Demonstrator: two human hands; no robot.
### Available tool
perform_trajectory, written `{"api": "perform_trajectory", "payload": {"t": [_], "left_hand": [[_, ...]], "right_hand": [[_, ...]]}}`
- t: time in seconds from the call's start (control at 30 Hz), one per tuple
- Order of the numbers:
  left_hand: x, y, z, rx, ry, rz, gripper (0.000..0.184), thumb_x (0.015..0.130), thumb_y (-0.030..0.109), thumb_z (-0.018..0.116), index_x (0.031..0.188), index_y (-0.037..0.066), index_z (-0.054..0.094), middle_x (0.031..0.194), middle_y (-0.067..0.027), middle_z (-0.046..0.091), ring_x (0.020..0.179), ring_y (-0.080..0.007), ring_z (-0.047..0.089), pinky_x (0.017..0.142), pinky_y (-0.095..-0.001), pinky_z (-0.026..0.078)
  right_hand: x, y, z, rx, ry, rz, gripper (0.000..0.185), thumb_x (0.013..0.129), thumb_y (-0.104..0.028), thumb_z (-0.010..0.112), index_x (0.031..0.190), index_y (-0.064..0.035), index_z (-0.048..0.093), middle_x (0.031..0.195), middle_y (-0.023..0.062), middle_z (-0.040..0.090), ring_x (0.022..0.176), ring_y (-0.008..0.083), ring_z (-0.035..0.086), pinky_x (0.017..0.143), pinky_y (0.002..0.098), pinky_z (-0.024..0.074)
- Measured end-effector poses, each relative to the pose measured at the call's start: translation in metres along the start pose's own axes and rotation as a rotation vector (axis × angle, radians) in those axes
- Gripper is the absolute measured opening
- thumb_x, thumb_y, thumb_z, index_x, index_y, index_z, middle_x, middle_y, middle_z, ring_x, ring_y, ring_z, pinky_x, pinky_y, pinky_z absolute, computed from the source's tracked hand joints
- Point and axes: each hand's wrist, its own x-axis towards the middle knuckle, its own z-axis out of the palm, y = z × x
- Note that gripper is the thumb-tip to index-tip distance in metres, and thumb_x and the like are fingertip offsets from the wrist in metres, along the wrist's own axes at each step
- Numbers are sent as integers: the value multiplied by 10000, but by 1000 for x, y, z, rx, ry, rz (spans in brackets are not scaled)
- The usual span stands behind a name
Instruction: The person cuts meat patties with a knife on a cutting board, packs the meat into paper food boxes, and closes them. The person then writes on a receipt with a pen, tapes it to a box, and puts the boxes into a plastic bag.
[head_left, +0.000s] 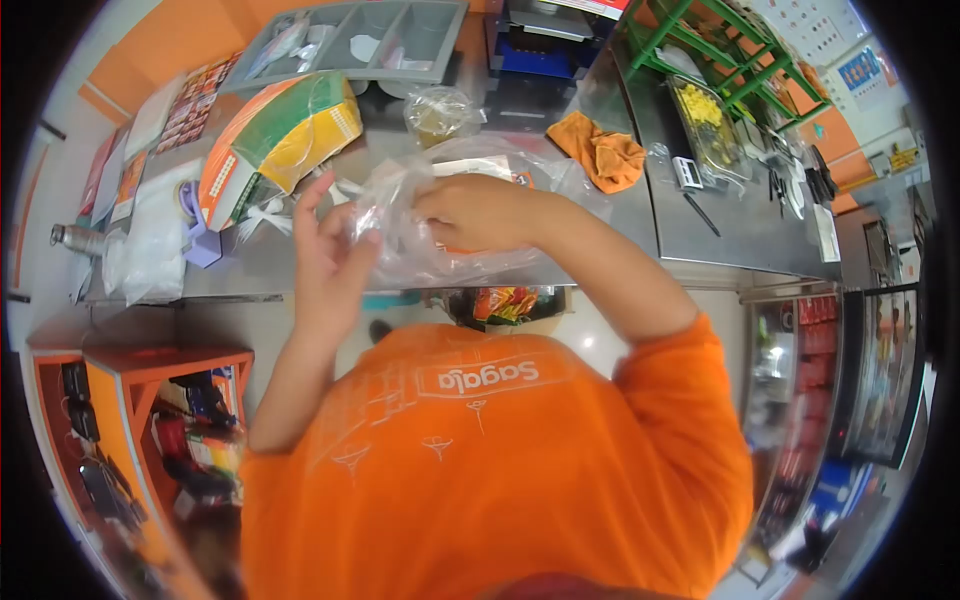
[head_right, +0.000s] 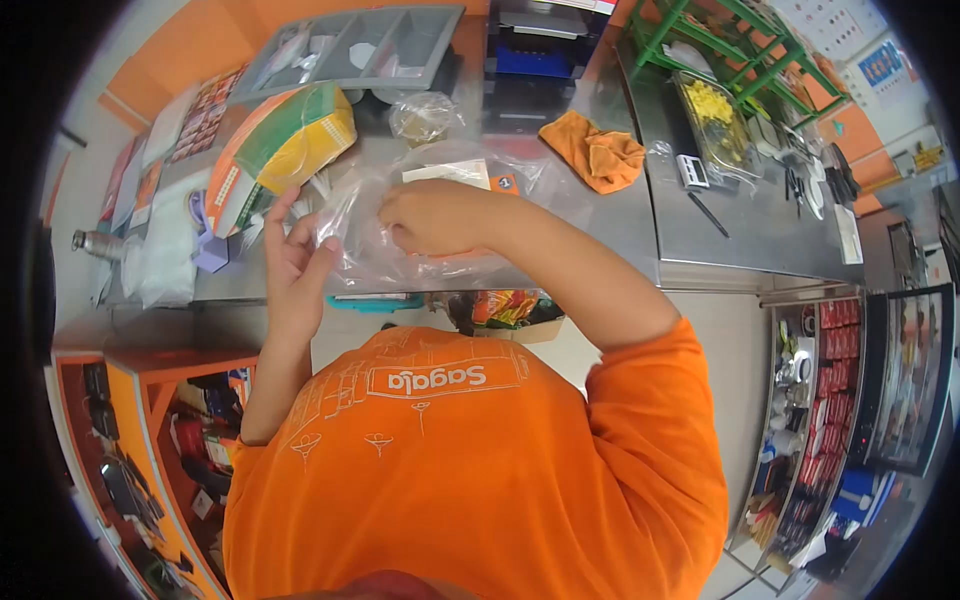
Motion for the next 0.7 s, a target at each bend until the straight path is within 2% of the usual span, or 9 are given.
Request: {"api": "perform_trajectory", "payload": {"t": [0.07, 0.1, 0.23, 0.27, 0.33, 0.43, 0.53, 0.6, 0.7], "left_hand": [[0, 7, 5, 4, 22, 62, 616, 831, -25, 557, 1353, 80, 247, 956, -28, 495, 843, -87, 485, 748, -214, 403], [0, 10, 5, 117, -6, 91, 607, 826, -9, 571, 1347, 78, 272, 959, -27, 492, 810, -73, 479, 707, -206, 401], [-7, 18, 1, 413, -10, 46, 592, 805, 48, 623, 1323, 66, 337, 955, -29, 485, 668, -50, 454, 585, -200, 392], [-10, 20, -2, 407, 22, 42, 592, 805, 48, 623, 1323, 66, 337, 955, -29, 485, 668, -50, 454, 585, -200, 392], [-18, 23, -7, 414, -34, -79, 609, 812, -8, 598, 1339, 80, 306, 959, -29, 442, 708, -45, 449, 585, -186, 377], [-21, 21, -10, 493, -44, -86, 620, 801, 98, 641, 1342, 77, 340, 974, -67, 522, 581, -82, 456, 565, -224, 407], [-16, 23, -4, 534, -119, -168, 648, 810, 112, 629, 1379, 83, 320, 1019, -95, 567, 600, -95, 474, 589, -230, 417], [-9, 15, -7, 551, -142, -188, 620, 822, 78, 593, 1383, 72, 328, 1111, -92, 567, 611, -67, 457, 576, -209, 399], [6, -5, -16, 431, -111, -184, 548, 842, 16, 510, 1370, 53, 365, 1218, -89, 561, 671, -47, 471, 615, -188, 399]], "right_hand": [[43, -6, 7, -210, -504, 207, 248, 771, -148, 522, 959, -41, 645, 1021, 171, 611, 951, 288, 597, 763, 382, 471], [57, 5, 24, -271, -565, 217, 253, 773, -151, 522, 965, -42, 646, 1012, 170, 616, 945, 289, 600, 767, 386, 470], [87, 34, 81, -92, -121, -24, 273, 778, -161, 525, 992, -48, 651, 977, 166, 635, 920, 293, 613, 782, 399, 466], [81, 39, 76, -73, -285, 182, 284, 785, -175, 520, 1004, -50, 651, 963, 159, 643, 912, 296, 617, 794, 399, 463], [57, 5, 9, -318, -516, 29, 281, 776, -181, 558, 1009, -50, 646, 969, 157, 640, 899, 305, 618, 799, 401, 463], [36, 8, -37, -209, -415, 55, 306, 725, -203, 656, 977, -30, 648, 955, 176, 639, 906, 299, 622, 796, 384, 471], [20, 26, -27, -437, -512, 264, 553, 696, -282, 697, 1204, -137, 535, 1181, 163, 551, 1026, 332, 562, 814, 399, 471], [2, 43, -3, -398, -313, 283, 998, 536, -349, 801, 1396, -169, 326, 1304, 196, 457, 1225, 356, 421, 1009, 448, 341], [-1, 28, -17, -246, -443, 342, 1132, 514, -333, 807, 1441, -250, 163, 1421, 175, 286, 1286, 374, 330, 1044, 483, 275]]}}
